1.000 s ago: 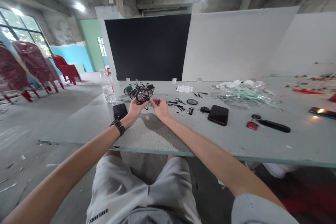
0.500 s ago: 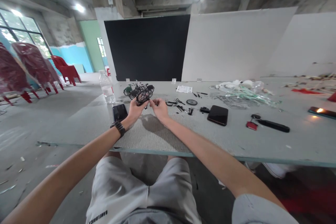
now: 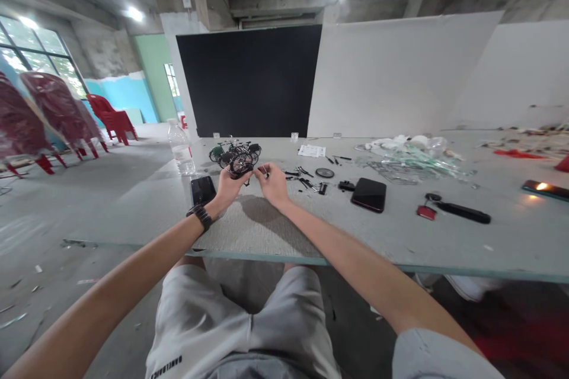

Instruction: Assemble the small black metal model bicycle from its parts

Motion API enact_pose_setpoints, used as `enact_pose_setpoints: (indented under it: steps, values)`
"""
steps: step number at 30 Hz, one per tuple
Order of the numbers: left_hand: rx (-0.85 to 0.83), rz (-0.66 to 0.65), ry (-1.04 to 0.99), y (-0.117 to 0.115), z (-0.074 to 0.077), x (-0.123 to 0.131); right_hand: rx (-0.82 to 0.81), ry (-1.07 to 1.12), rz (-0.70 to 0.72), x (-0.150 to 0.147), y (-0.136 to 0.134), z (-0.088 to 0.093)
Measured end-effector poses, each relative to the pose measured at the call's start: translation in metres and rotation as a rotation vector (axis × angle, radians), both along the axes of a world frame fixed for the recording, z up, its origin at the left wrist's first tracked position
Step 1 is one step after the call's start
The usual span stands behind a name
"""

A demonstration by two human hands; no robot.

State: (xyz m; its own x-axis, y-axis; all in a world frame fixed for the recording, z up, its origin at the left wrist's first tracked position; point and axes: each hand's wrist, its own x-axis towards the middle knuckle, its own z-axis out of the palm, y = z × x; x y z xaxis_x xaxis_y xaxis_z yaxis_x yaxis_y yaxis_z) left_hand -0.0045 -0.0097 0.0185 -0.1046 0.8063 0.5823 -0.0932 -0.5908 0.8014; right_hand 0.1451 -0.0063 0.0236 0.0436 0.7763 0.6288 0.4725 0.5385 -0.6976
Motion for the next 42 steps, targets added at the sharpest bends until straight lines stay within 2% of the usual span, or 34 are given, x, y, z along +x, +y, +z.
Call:
enact_pose_setpoints:
  steps: [4,11,20,26,31,34,37,40,42]
  values:
    - [-0.013,0.013,0.007,-0.002,0.002,0.0,0.088,-0.091,-0.019,0.003,-0.005,0.004]
    - [-0.002,0.026,0.021,-0.003,0.003,-0.001,-0.089,0.07,0.018,0.0,0.003,0.001]
    - [-0.022,0.029,0.013,0.0,0.003,-0.003,-0.145,0.154,0.119,0.001,0.0,0.005]
    - [-0.091,0.022,-0.079,0.001,0.005,-0.002,-0.116,0.095,0.132,0.002,-0.01,0.017]
    - [-0.203,-0.062,-0.227,-0.004,0.009,-0.001,-0.057,-0.006,0.134,0.007,-0.011,0.025]
    - [-0.268,-0.098,-0.289,-0.007,0.011,0.0,-0.058,-0.085,0.069,0.022,-0.003,0.032]
    - [-0.295,-0.13,-0.335,-0.007,0.012,-0.001,-0.081,-0.33,-0.034,0.051,0.008,0.041]
    - [-0.352,-0.159,-0.338,-0.005,0.01,-0.002,-0.2,-0.584,-0.085,0.089,0.018,0.048]
    - [-0.388,-0.15,-0.325,-0.004,0.009,-0.004,-0.257,-0.676,-0.114,0.111,0.024,0.05]
